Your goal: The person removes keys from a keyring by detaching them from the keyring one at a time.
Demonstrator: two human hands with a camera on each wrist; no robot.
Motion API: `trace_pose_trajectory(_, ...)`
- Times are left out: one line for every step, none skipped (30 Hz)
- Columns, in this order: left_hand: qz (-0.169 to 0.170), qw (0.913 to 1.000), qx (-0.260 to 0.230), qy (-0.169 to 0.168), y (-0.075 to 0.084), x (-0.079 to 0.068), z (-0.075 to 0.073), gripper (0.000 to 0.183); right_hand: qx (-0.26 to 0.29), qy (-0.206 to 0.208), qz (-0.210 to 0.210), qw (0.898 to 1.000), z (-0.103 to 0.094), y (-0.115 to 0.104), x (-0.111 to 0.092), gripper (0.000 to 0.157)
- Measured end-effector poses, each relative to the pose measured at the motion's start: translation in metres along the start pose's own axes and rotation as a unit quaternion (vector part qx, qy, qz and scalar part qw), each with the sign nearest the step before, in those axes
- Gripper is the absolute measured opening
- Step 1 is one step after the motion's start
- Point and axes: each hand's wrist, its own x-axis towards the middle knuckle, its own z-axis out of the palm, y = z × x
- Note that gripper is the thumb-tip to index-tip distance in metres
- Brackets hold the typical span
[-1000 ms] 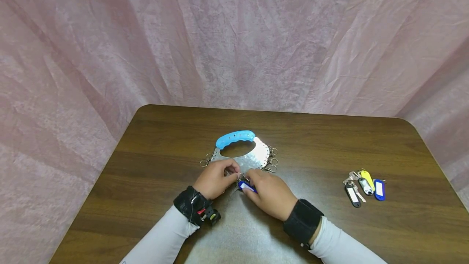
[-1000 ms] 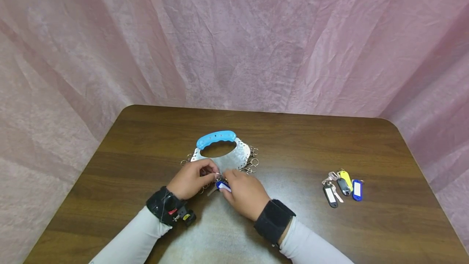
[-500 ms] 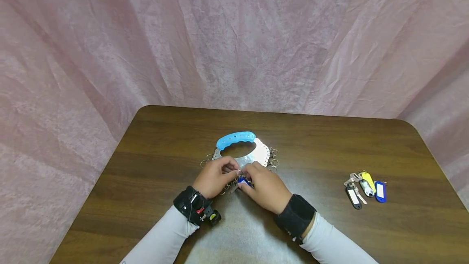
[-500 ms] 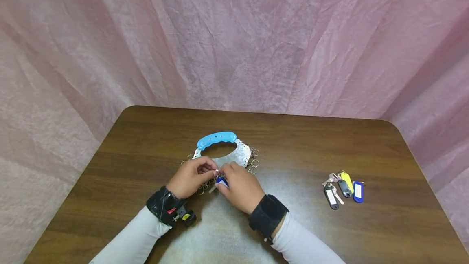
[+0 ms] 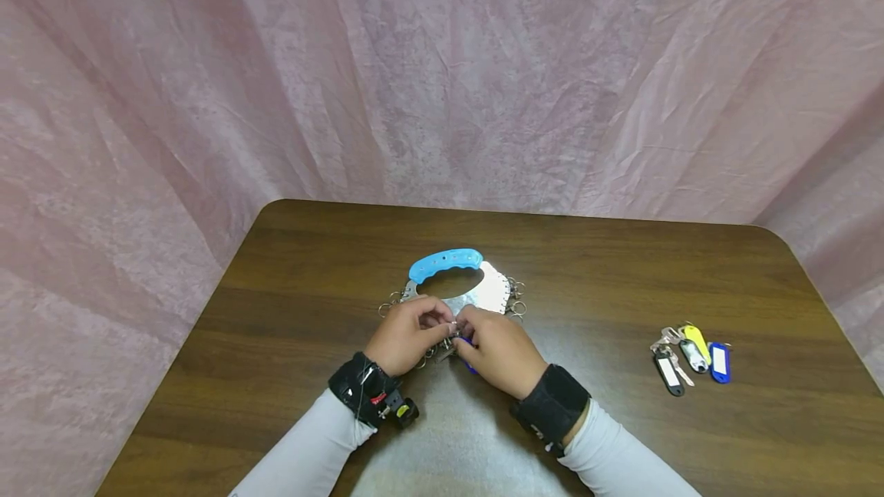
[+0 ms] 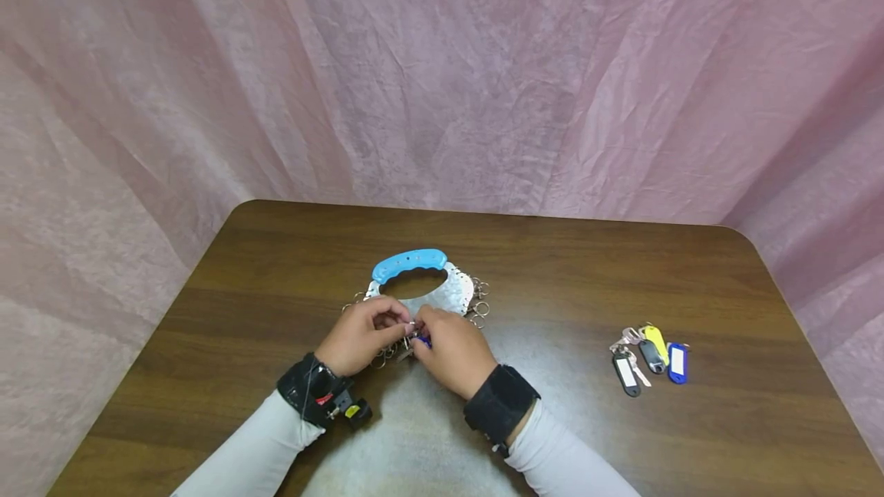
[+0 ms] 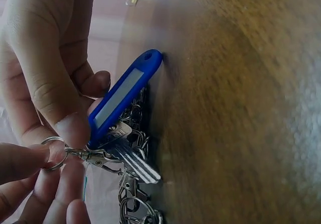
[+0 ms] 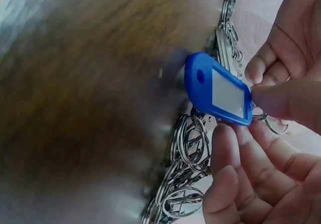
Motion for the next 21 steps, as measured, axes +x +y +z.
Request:
trace_pose_trajectory(0.002,1.0000,0.000,0.001,0.0002,0.0000,-0.0001,0.009,-0.001,-0.001,0.003,1.000,0.0000,0.0004,0.0000,0.016)
trace_pose_trajectory(0.003,1.0000,0.000,0.002,0.0002,0.0000,-0.0001,0.009,-0.003,0.000,0.005,1.000,-0.0002,0.0005,-0.0001,0.015)
trace_pose_trajectory(0.004,1.0000,-0.001,0.003,0.0004,0.0000,-0.0002,0.009,-0.003,0.001,0.005,1.000,-0.0006,0.0006,-0.0003,0.014)
trace_pose_trajectory(0.003,1.0000,-0.002,0.003,0.0006,0.0001,-0.0003,0.009,-0.002,0.003,0.005,1.000,-0.0008,0.0006,-0.0003,0.014)
trace_pose_trajectory(0.003,1.0000,-0.003,0.004,0.0007,0.0001,-0.0004,0.009,-0.001,0.006,0.003,1.000,-0.0012,0.0006,-0.0004,0.014)
trace_pose_trajectory(0.003,1.0000,-0.004,0.004,0.0006,0.0002,-0.0002,0.008,0.000,0.009,0.001,1.000,-0.0013,0.0007,-0.0006,0.013)
trace_pose_trajectory(0.004,1.0000,-0.003,0.004,0.0005,0.0003,-0.0001,0.008,0.001,0.012,-0.001,1.000,-0.0016,0.0007,-0.0008,0.013)
trace_pose_trajectory(0.004,1.0000,-0.002,0.004,0.0005,0.0003,0.0000,0.008,0.002,0.015,-0.003,1.000,-0.0018,0.0008,-0.0011,0.012)
trace_pose_trajectory(0.005,1.0000,0.001,0.004,0.0007,0.0004,0.0000,0.008,0.003,0.017,-0.005,1.000,-0.0018,0.0010,-0.0013,0.011)
trace_pose_trajectory(0.005,1.0000,0.004,0.005,0.0008,0.0005,0.0000,0.009,0.002,0.019,-0.006,1.000,-0.0018,0.0013,-0.0014,0.010)
trace_pose_trajectory(0.007,0.9999,0.007,0.005,0.0009,0.0005,-0.0001,0.009,0.003,0.021,-0.007,1.000,-0.0020,0.0016,-0.0015,0.010)
trace_pose_trajectory(0.008,0.9999,0.012,0.006,0.0009,0.0005,-0.0001,0.010,0.003,0.022,-0.007,1.000,-0.0020,0.0021,-0.0016,0.009)
trace_pose_trajectory(0.009,0.9998,0.014,0.006,0.0011,0.0006,-0.0002,0.010,0.001,0.024,-0.007,1.000,-0.0021,0.0025,-0.0016,0.010)
trace_pose_trajectory(0.010,0.9998,0.018,0.007,0.0010,0.0005,-0.0002,0.011,0.000,0.026,-0.008,1.000,-0.0021,0.0030,-0.0015,0.010)
trace_pose_trajectory(0.010,0.9997,0.021,0.007,0.0010,0.0004,-0.0003,0.010,-0.001,0.027,-0.008,1.000,-0.0023,0.0035,-0.0014,0.011)
trace_pose_trajectory(0.009,0.9997,0.023,0.007,0.0011,0.0002,-0.0004,0.010,0.000,0.029,-0.009,1.000,-0.0024,0.0040,-0.0012,0.011)
trace_pose_trajectory(0.007,0.9997,0.024,0.007,0.0011,0.0000,-0.0006,0.010,0.002,0.030,-0.008,1.000,-0.0028,0.0044,-0.0011,0.011)
trace_pose_trajectory(0.005,0.9997,0.025,0.007,0.0011,-0.0002,-0.0007,0.010,0.003,0.030,-0.007,1.000,-0.0031,0.0047,-0.0010,0.011)
trace_pose_trajectory(0.003,0.9997,0.023,0.006,0.0012,-0.0004,-0.0010,0.009,0.005,0.029,-0.006,1.000,-0.0037,0.0048,-0.0009,0.011)
trace_pose_trajectory(0.001,0.9997,0.024,0.005,0.0013,-0.0006,-0.0012,0.009,0.010,0.027,-0.004,1.000,-0.0043,0.0049,-0.0009,0.011)
trace_pose_trajectory(0.003,0.9997,0.024,0.005,0.0012,-0.0007,-0.0015,0.009,0.016,0.022,-0.003,1.000,-0.0051,0.0048,-0.0009,0.010)
